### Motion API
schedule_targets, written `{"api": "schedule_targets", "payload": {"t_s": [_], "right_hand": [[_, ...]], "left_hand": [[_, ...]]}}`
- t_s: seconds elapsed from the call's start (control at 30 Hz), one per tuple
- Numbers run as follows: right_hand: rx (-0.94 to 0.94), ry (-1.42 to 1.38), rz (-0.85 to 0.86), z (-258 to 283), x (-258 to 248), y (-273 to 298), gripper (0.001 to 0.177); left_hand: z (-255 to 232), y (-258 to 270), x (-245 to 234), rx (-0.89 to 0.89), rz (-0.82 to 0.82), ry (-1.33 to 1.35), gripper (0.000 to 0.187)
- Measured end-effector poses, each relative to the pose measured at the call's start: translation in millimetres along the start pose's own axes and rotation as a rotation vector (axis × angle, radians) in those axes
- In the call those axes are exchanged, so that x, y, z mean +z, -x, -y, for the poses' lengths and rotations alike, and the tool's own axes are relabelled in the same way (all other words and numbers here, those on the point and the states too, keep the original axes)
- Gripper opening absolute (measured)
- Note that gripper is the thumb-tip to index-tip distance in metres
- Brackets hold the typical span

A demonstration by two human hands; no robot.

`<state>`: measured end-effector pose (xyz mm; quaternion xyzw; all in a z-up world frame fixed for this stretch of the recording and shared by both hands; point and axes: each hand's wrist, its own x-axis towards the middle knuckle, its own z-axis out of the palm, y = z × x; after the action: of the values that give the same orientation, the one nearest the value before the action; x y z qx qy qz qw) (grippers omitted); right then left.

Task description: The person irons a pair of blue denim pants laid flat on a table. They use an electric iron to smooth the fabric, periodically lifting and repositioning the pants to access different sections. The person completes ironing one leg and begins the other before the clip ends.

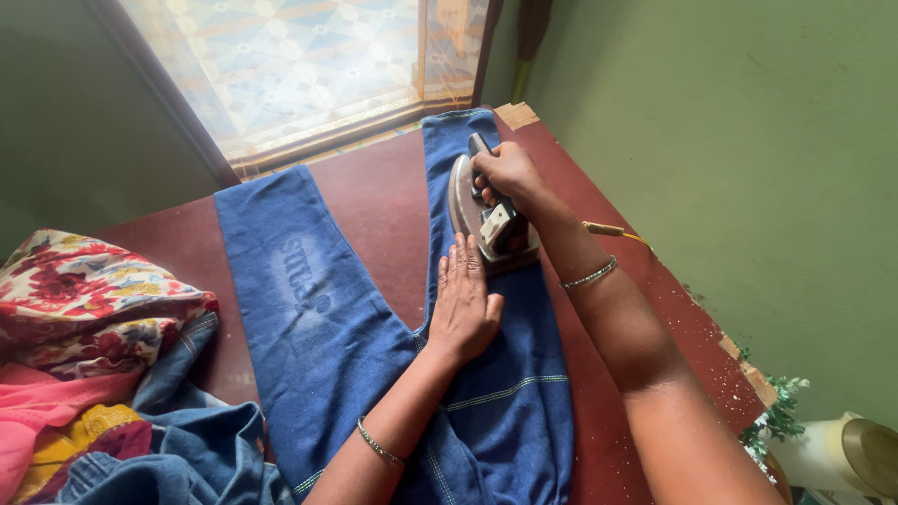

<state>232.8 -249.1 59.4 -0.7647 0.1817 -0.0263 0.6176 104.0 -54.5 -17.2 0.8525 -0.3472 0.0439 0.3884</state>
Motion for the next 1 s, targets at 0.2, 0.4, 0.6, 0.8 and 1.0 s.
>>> {"api": "schedule_targets", "payload": {"t_s": [0.2, 0.4, 0.6, 0.8, 1.0], "right_hand": [[0.034, 0.014, -0.066, 6, 2, -24, 0.017], [0.025, 0.054, -0.069, 10, 3, -45, 0.02], [-0.004, 0.119, -0.083, 16, 4, -63, 0.022], [-0.058, 0.209, -0.028, 27, 3, -61, 0.018], [-0.124, 0.153, 0.08, 38, 2, -37, 0.024]], "left_hand": [[-6, -2, 1, -0.03, 0.071, -0.122, 0.102], [-11, 1, -1, -0.009, 0.071, -0.162, 0.105], [-14, 7, 3, 0.017, 0.065, -0.272, 0.097], [-10, 7, 11, 0.033, 0.018, -0.281, 0.088], [-9, 6, 10, 0.04, 0.034, -0.29, 0.087]]}}
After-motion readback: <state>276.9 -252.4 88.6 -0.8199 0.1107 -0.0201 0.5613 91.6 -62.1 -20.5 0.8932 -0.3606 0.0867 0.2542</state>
